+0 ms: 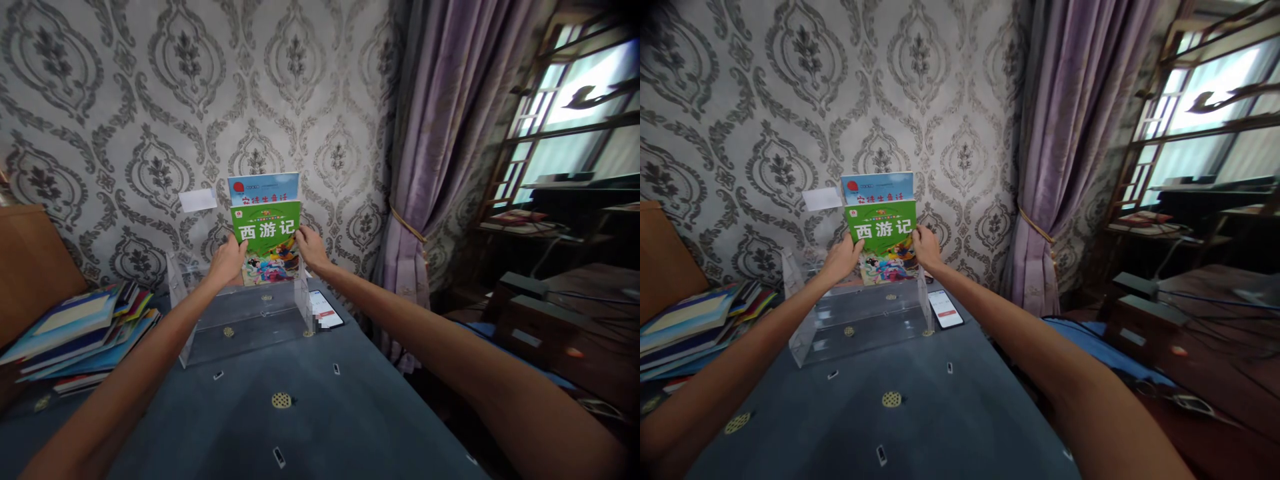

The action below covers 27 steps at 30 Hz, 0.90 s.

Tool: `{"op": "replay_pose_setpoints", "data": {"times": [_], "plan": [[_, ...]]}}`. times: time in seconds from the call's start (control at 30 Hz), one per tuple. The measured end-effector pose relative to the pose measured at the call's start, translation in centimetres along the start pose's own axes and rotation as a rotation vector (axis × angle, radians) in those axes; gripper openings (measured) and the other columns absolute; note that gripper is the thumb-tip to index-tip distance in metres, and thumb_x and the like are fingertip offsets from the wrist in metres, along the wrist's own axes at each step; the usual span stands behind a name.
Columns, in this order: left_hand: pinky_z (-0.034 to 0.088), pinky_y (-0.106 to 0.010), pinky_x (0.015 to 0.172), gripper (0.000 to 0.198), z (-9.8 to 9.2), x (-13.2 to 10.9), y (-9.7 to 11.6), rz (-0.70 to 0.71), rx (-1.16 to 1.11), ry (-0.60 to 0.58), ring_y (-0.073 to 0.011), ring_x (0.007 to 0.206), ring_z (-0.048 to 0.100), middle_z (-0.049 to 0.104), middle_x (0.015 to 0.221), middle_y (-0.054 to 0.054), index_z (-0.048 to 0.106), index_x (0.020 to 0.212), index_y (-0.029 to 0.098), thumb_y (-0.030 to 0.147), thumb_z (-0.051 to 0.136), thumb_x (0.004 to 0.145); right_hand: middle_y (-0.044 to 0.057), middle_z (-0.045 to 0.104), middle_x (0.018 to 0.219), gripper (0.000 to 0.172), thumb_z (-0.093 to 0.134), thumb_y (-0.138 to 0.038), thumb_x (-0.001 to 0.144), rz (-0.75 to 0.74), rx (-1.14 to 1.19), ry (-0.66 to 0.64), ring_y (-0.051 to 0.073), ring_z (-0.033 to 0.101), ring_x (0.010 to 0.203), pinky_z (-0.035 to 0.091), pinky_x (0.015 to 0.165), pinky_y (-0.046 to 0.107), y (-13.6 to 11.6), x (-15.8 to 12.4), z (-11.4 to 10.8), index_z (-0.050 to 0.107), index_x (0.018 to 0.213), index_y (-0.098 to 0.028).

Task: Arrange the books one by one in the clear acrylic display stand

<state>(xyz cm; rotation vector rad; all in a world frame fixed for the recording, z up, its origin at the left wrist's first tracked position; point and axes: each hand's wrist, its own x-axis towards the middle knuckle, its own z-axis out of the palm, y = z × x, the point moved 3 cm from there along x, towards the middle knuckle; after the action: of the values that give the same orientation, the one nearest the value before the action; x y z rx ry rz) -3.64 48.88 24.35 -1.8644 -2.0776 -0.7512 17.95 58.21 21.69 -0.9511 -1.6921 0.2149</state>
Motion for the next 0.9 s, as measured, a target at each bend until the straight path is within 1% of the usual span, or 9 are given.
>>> {"op": "replay_pose_setpoints", "data": {"times": [0.13, 0.23, 0.37, 0.57, 0.67, 0.8, 0.9], "plan": [[0.050, -0.040, 0.088, 0.040, 0.0, 0.1, -0.1, 0.002, 0.003, -0.003, -0.0352, 0.110, 0.069, 0.073, 0.113, -0.021, 0.055, 0.123, 0.014, 0.040, 0.032, 0.103, 0.010, 0.074, 0.114, 0.036, 0.041, -0.030, 0.094, -0.006, 0.033, 0.006, 0.027, 0.065, 0.105, 0.048, 0.097, 0.042, 0.0, 0.2, 0.1, 0.069, 0.114, -0.019], [0.051, -0.041, 0.087, 0.040, 0.0, 0.1, -0.1, 0.002, 0.003, -0.008, -0.0359, 0.110, 0.069, 0.073, 0.115, -0.022, 0.057, 0.121, 0.015, 0.041, 0.032, 0.104, 0.011, 0.074, 0.114, 0.037, 0.041, -0.030, 0.093, 0.004, 0.050, 0.015, 0.028, 0.065, 0.104, 0.049, 0.096, 0.041, 0.1, 0.3, 0.2, 0.070, 0.113, -0.018], [0.051, -0.041, 0.087, 0.041, 0.0, 0.1, 0.0, -0.005, 0.005, -0.009, -0.0367, 0.109, 0.069, 0.073, 0.115, -0.022, 0.058, 0.121, 0.015, 0.041, 0.032, 0.104, 0.012, 0.074, 0.113, 0.038, 0.042, -0.029, 0.092, 0.020, 0.065, 0.027, 0.028, 0.065, 0.101, 0.050, 0.094, 0.041, 0.2, 0.4, 0.4, 0.070, 0.113, -0.015], [0.051, -0.042, 0.086, 0.040, 0.0, 0.1, 0.0, -0.015, 0.014, -0.005, -0.0366, 0.109, 0.069, 0.073, 0.115, -0.020, 0.058, 0.121, 0.017, 0.042, 0.033, 0.103, 0.011, 0.075, 0.110, 0.037, 0.043, -0.029, 0.091, 0.026, 0.092, 0.037, 0.026, 0.066, 0.100, 0.050, 0.093, 0.039, 0.2, 0.3, 0.3, 0.071, 0.112, -0.017], [0.051, -0.042, 0.086, 0.040, 0.1, 0.2, -0.1, -0.019, 0.015, -0.004, -0.0365, 0.109, 0.069, 0.073, 0.114, -0.020, 0.058, 0.120, 0.018, 0.043, 0.033, 0.103, 0.011, 0.076, 0.110, 0.037, 0.044, -0.029, 0.091, 0.036, 0.101, 0.036, 0.027, 0.066, 0.101, 0.050, 0.094, 0.040, 0.3, 0.3, 0.4, 0.071, 0.112, -0.017], [0.051, -0.043, 0.086, 0.041, 0.2, 0.3, -0.3, -0.015, 0.012, -0.004, -0.0373, 0.109, 0.069, 0.073, 0.114, -0.021, 0.059, 0.119, 0.017, 0.044, 0.032, 0.103, 0.011, 0.074, 0.116, 0.039, 0.044, -0.028, 0.090, 0.050, 0.113, 0.024, 0.027, 0.065, 0.106, 0.049, 0.097, 0.041, 0.4, 0.7, 0.5, 0.070, 0.116, -0.016], [0.051, -0.043, 0.086, 0.041, 0.2, 0.5, -0.4, -0.011, 0.009, -0.004, -0.0374, 0.109, 0.069, 0.073, 0.114, -0.021, 0.059, 0.118, 0.018, 0.045, 0.032, 0.103, 0.010, 0.074, 0.116, 0.041, 0.044, -0.028, 0.088, 0.063, 0.121, 0.015, 0.028, 0.064, 0.107, 0.048, 0.098, 0.042, 0.3, 1.1, 0.5, 0.070, 0.119, -0.018]]}}
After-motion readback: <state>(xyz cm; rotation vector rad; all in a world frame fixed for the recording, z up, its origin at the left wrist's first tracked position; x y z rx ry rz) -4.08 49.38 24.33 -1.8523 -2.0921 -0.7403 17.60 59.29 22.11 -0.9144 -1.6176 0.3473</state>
